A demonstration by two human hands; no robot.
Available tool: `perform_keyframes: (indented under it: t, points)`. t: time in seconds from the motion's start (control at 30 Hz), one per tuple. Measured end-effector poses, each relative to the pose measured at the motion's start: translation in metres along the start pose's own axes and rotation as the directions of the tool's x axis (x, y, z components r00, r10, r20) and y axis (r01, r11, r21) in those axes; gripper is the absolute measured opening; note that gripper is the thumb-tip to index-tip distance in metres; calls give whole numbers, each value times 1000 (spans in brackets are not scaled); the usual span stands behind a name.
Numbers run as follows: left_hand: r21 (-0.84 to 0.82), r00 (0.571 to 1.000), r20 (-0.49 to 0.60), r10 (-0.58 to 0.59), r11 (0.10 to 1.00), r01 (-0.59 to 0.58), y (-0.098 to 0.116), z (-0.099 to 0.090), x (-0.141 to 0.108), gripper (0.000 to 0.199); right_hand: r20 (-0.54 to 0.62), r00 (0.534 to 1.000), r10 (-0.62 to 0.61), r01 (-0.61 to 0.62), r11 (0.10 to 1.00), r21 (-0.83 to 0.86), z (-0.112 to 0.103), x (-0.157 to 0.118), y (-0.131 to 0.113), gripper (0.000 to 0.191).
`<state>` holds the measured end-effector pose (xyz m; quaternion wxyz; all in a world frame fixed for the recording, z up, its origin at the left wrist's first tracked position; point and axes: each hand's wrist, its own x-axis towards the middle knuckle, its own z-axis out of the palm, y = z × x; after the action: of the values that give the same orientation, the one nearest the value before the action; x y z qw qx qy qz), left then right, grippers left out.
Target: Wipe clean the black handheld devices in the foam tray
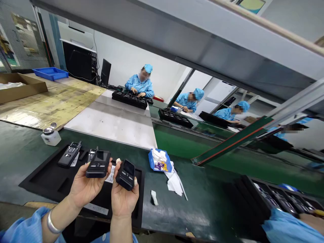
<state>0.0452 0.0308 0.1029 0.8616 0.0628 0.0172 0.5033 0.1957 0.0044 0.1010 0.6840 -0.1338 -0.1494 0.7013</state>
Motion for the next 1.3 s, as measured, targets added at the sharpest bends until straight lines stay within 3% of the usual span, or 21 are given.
perform_keyframes:
  t: [0.27, 0.33, 0.47, 0.57, 0.7, 0.73, 0.8, 0.87, 0.93, 1.0, 1.1, 1.2, 1.3]
  points:
    - [65, 989, -142, 45, 997, -36, -3, 7, 3, 32, -35, 999, 1, -1, 1000, -5, 1, 5, -3, 59]
    - [254, 977, -201, 66, 967, -13, 1, 6, 5, 27, -86, 996, -5, -1, 998, -65, -4, 7, -9, 54]
    - [640, 948, -265, 175, 768, 37, 18, -2, 9, 25, -226, 972, -65, -30, 919, -394, -25, 8, -30, 51]
    - [795, 950, -226, 214, 604, 54, 28, -10, 14, 48, -209, 966, -150, -21, 761, -648, -45, 6, -44, 72]
    - [979, 937, -167, 307, 162, 121, 27, -20, 25, 77, -184, 954, -238, -54, 467, -882, -58, 7, -49, 104]
    - [987, 928, -161, 337, 54, 152, 25, -22, 28, 80, -198, 943, -268, -99, 344, -934, -58, 8, -48, 107]
    - [962, 906, -146, 397, -158, 224, 17, -24, 35, 83, -229, 917, -328, -244, -4, -970, -52, 13, -45, 104]
    - [889, 886, -129, 445, -345, 303, 8, -26, 43, 87, -252, 899, -358, -383, -363, -850, -44, 21, -42, 95]
    - [795, 878, -122, 464, -484, 366, -2, -27, 51, 91, -275, 896, -349, -437, -579, -689, -37, 29, -38, 89]
    - [703, 881, -118, 459, -588, 400, -11, -29, 59, 91, -297, 901, -316, -434, -675, -596, -35, 37, -34, 85]
    - [590, 892, -118, 436, -692, 416, -21, -31, 69, 90, -307, 913, -270, -401, -734, -548, -40, 45, -27, 81]
    - [520, 910, -113, 399, -756, 396, -23, -29, 70, 89, -285, 923, -258, -378, -744, -551, -49, 47, -24, 79]
    - [507, 942, -84, 325, -800, 321, -12, -28, 54, 88, -193, 938, -288, -343, -694, -633, -62, 40, -34, 82]
